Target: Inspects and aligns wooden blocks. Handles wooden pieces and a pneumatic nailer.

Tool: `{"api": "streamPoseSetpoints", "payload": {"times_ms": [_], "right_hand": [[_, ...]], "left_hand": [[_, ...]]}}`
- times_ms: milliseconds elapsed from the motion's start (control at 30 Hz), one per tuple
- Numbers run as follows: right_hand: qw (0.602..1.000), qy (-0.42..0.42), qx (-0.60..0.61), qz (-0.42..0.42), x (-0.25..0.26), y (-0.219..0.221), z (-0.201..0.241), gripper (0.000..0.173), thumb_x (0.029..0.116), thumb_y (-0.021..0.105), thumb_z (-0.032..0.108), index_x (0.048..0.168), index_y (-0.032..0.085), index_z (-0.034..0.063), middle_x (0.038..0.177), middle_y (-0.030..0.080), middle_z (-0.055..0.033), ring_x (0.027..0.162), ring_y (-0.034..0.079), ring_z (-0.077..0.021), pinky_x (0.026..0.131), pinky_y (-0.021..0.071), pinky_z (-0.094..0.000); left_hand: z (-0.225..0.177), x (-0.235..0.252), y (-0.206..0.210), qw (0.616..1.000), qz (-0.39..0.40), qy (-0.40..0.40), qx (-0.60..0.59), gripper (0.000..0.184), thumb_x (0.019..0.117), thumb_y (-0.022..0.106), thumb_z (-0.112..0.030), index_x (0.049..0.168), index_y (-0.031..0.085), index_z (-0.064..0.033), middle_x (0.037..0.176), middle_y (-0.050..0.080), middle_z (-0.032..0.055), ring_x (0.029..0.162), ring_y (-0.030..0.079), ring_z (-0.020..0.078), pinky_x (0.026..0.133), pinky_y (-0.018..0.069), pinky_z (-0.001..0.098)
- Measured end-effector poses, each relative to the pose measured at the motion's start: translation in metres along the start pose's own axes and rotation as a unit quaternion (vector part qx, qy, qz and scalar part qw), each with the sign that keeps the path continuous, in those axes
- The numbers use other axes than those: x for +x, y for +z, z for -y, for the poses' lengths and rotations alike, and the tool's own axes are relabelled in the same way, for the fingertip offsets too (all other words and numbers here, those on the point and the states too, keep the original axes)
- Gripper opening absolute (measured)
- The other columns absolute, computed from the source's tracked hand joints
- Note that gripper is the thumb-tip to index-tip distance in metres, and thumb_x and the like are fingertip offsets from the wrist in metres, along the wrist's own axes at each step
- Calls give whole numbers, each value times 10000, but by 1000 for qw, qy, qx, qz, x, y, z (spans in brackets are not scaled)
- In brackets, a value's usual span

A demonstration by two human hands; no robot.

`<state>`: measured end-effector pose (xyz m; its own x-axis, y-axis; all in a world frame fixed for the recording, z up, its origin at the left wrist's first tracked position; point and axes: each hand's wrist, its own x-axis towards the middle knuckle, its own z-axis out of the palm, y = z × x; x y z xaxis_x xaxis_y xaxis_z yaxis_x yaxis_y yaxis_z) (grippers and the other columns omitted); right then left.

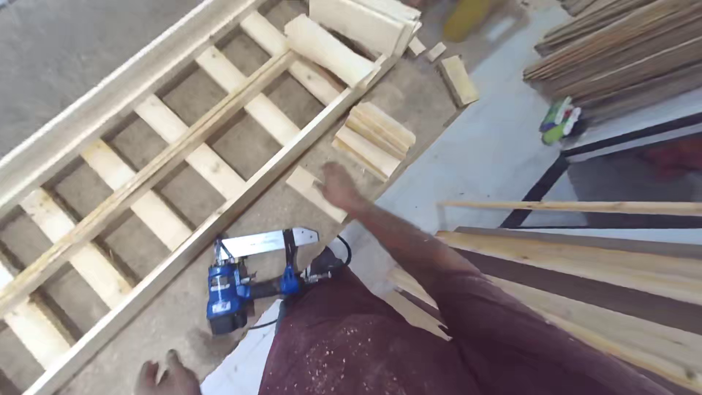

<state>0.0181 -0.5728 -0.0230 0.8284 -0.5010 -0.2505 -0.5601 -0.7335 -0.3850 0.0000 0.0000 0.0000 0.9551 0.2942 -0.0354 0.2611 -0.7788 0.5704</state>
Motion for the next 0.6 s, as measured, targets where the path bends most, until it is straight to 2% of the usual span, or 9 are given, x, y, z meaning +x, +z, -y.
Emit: {"api": "streamPoseSetpoints", "payload": {"times_ms": [100, 167, 267, 300, 367, 433, 500, 533, 600], "right_hand": [[989, 42, -2, -139, 82, -96, -54, 569, 1014, 578, 419, 1397, 554, -2, 1428, 532, -278, 1331, 521, -451, 1092, 453, -592], [984, 32, -4, -177, 144, -140, -73, 731, 959, 615, 544, 1442, 525, 3, 1459, 508, -285, 1365, 480, -464, 1109, 428, -606], [991, 38, -54, -114, 219, -164, -82, 1010, 814, 741, 635, 1512, 410, -16, 1482, 471, -313, 1382, 436, -514, 1076, 403, -682], [993, 47, -73, -84, 235, -164, -82, 1027, 791, 794, 572, 1506, 392, -46, 1463, 472, -339, 1369, 433, -545, 1048, 403, -712], [993, 61, -83, -57, 247, -166, -78, 913, 760, 836, 379, 1432, 449, -102, 1419, 469, -394, 1337, 430, -595, 1011, 404, -753], [995, 59, -55, -58, 226, -179, -68, 861, 745, 818, 339, 1425, 478, -66, 1396, 477, -402, 1314, 446, -600, 1000, 407, -761], [1000, 15, 10, -15, 171, -183, -49, 822, 781, 817, 357, 1467, 494, 43, 1360, 537, -343, 1267, 520, -535, 998, 442, -723], [998, -14, 57, 33, 130, -175, -36, 793, 809, 819, 348, 1484, 489, 93, 1326, 576, -294, 1210, 576, -479, 966, 480, -691], [971, -94, 170, 141, 40, -145, -9, 754, 827, 832, 283, 1479, 493, 110, 1286, 621, -226, 1131, 636, -378, 927, 530, -607]], "left_hand": [[-96, -37, 67, 983, 110, 125, -78, 477, 985, 665, -208, 1340, 558, 92, 1299, 622, 282, 1149, 662, 320, 976, 569, 461], [-151, -54, 108, 957, 195, 202, -70, 411, 957, 689, -192, 1276, 635, 62, 1261, 662, 241, 1102, 690, 297, 946, 589, 467], [-224, -73, 159, 902, 313, 293, -50, 390, 919, 745, -230, 1239, 693, -13, 1298, 672, 174, 1158, 684, 267, 965, 593, 455], [-244, -77, 172, 886, 338, 314, -58, 387, 907, 760, -237, 1227, 703, -27, 1300, 676, 160, 1173, 680, 256, 974, 589, 441], [-273, -80, 188, 863, 399, 297, -88, 432, 915, 760, -266, 1270, 684, -32, 1325, 661, 142, 1184, 667, 223, 1003, 577, 405], [-295, -75, 198, 848, 449, 213, -182, 542, 918, 751, -316, 1335, 619, 4, 1349, 648, 140, 1216, 651, 224, 1023, 574, 409], [-310, -66, 207, 820, 450, 122, -331, 755, 912, 720, -463, 1392, 504, 78, 1368, 627, 198, 1235, 641, 292, 1017, 570, 467], [-314, -63, 209, 802, 441, 72, -396, 917, 880, 707, -599, 1437, 436, 77, 1405, 598, 213, 1254, 628, 327, 1019, 561, 504], [-322, -53, 209, 756, 428, -3, -496, 1073, 824, 612, -797, 1530, 325, -41, 1481, 547, 163, 1295, 596, 333, 1052, 525, 537]]}}
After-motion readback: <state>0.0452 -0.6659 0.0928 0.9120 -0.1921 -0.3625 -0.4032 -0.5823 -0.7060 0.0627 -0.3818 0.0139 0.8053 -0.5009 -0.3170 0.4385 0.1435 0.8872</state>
